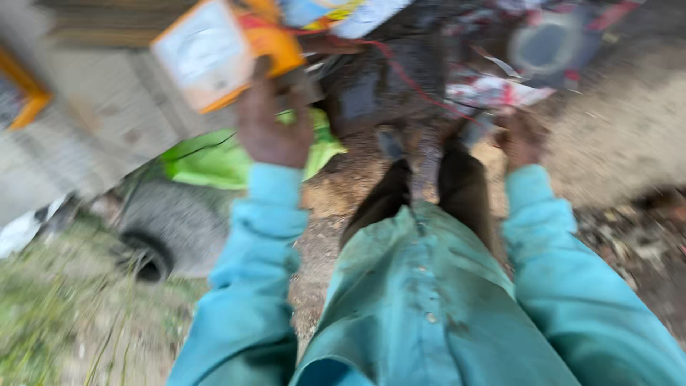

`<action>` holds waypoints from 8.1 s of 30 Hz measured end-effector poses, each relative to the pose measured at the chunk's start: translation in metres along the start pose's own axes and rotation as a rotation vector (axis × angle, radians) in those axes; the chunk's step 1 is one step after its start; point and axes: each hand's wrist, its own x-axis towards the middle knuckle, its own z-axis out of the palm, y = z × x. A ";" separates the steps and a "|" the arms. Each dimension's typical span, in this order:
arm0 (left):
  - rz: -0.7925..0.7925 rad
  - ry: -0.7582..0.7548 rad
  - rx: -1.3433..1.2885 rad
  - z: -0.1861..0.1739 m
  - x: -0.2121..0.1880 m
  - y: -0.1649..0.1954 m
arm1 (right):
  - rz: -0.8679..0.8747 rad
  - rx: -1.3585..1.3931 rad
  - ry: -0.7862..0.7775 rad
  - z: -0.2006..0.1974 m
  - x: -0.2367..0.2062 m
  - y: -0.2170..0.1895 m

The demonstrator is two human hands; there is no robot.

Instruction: The person uses an analog multimeter with red and black test leads to test the windings of a submersible pump motor inside a rusty pipe, attaching clips to the wire ends and pressing the meter, then arranges the wires inside the pipe.

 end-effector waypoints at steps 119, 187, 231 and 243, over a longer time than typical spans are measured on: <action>-0.014 -0.045 -0.004 -0.013 0.003 0.012 | -0.029 -0.143 0.128 0.017 -0.014 -0.017; -0.047 0.012 -0.012 0.005 0.012 0.018 | 0.022 -0.022 0.091 -0.010 -0.006 0.011; -0.330 -0.598 0.022 0.123 -0.313 0.098 | -0.264 -0.430 -0.031 -0.104 0.096 -0.060; -0.331 -0.613 -0.002 0.114 -0.324 0.089 | -0.513 -0.332 -0.324 -0.089 0.114 -0.064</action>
